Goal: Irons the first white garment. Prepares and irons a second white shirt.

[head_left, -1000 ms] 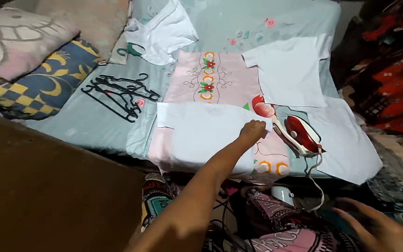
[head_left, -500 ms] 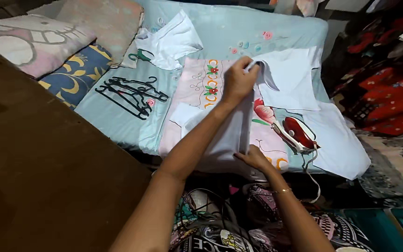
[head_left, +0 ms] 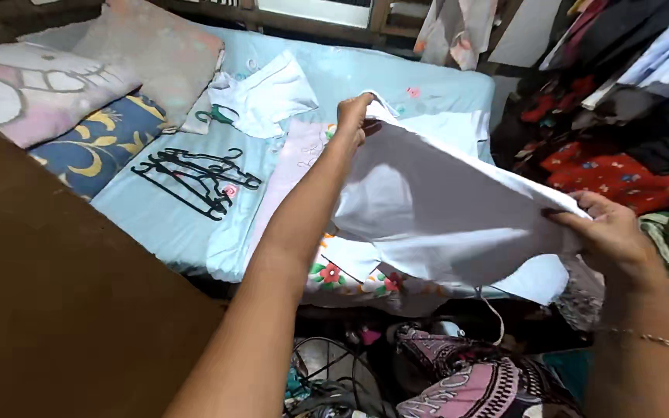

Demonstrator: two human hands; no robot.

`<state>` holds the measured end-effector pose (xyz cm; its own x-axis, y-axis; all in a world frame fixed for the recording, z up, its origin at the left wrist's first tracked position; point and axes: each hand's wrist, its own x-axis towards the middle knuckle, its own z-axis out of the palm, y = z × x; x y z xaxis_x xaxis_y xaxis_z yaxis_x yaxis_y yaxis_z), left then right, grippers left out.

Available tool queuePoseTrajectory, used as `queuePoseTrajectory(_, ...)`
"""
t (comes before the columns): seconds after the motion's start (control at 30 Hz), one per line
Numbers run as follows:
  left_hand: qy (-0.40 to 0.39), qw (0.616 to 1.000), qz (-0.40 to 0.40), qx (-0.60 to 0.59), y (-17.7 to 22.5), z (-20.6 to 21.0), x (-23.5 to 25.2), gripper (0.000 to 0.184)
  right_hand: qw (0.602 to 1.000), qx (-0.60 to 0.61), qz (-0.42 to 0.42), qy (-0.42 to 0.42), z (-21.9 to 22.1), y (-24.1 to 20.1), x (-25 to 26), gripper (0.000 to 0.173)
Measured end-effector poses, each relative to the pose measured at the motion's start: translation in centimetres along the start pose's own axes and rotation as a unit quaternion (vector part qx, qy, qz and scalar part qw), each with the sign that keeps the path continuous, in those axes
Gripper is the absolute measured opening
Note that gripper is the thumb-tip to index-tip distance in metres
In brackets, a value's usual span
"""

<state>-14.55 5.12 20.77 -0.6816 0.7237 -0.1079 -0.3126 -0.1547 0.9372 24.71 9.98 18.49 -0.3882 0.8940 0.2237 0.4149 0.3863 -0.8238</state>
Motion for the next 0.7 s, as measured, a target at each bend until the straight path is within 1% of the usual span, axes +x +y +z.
queuePoseTrajectory(0.07, -0.022, 1.0, -0.003, -0.01, -0.3, 2.8, 1.5, 0.037, 0.998, -0.023, -0.032, 0.057, -1.7, 0.0, 0.7, 0.03)
queuePoseTrajectory(0.13, -0.046, 0.998, 0.024, -0.029, 0.6, 5.2, 2.1, 0.038, 0.989, -0.066, -0.086, 0.096, -3.5, -1.0, 0.6, 0.035)
queuePoseTrajectory(0.23, -0.058, 0.994, 0.072, -0.062, 3.0, 6.4, 2.0, 0.039, 0.965, -0.154, -0.16, 0.143, -4.2, -3.8, -1.3, 0.043)
queuePoseTrajectory(0.27, -0.052, 0.993, 0.085, -0.069, 3.7, 6.0, 1.8, 0.038, 0.956, -0.177, -0.183, 0.147, -3.6, -4.7, -2.2, 0.045)
queuePoseTrajectory(0.33, -0.028, 0.991, 0.108, -0.068, 4.3, 3.8, 1.6, 0.038, 0.94, -0.211, -0.236, 0.127, -1.3, -6.6, -4.4, 0.045)
queuePoseTrajectory(0.4, 0.005, 0.991, 0.12, -0.057, 3.3, 0.5, 1.8, 0.04, 0.912, -0.238, -0.319, 0.1, 2.4, -7.7, -6.7, 0.039)
queuePoseTrajectory(0.43, 0.023, 0.992, 0.117, -0.049, 2.3, -1.6, 1.9, 0.042, 0.896, -0.256, -0.353, 0.089, 4.7, -7.9, -7.6, 0.033)
queuePoseTrajectory(0.47, 0.045, 0.992, 0.111, -0.036, 1.1, -3.9, 2.2, 0.043, 0.887, -0.26, -0.373, 0.076, 7.2, -7.9, -8.4, 0.027)
queuePoseTrajectory(0.53, 0.098, 0.991, 0.086, 0.008, -2.1, -8.6, 2.8, 0.045, 0.899, -0.227, -0.373, 0.02, 12.9, -7.1, -10.1, 0.022)
queuePoseTrajectory(0.6, 0.147, 0.983, 0.04, 0.106, -6.3, -13.8, 3.6, 0.05, 0.918, -0.178, -0.343, -0.091, 18.7, -5.8, -12.3, 0.026)
queuePoseTrajectory(0.63, 0.168, 0.969, 0.016, 0.179, -8.4, -16.7, 4.0, 0.052, 0.919, -0.159, -0.317, -0.174, 21.1, -5.2, -13.5, 0.03)
queuePoseTrajectory(0.67, 0.182, 0.948, -0.007, 0.26, -10.5, -19.4, 4.1, 0.053, 0.906, -0.144, -0.276, -0.286, 22.8, -4.9, -14.4, 0.036)
queuePoseTrajectory(0.7, 0.19, 0.926, -0.024, 0.326, -12.1, -21.6, 3.7, 0.054, 0.881, -0.128, -0.233, -0.392, 24.0, -4.6, -14.9, 0.041)
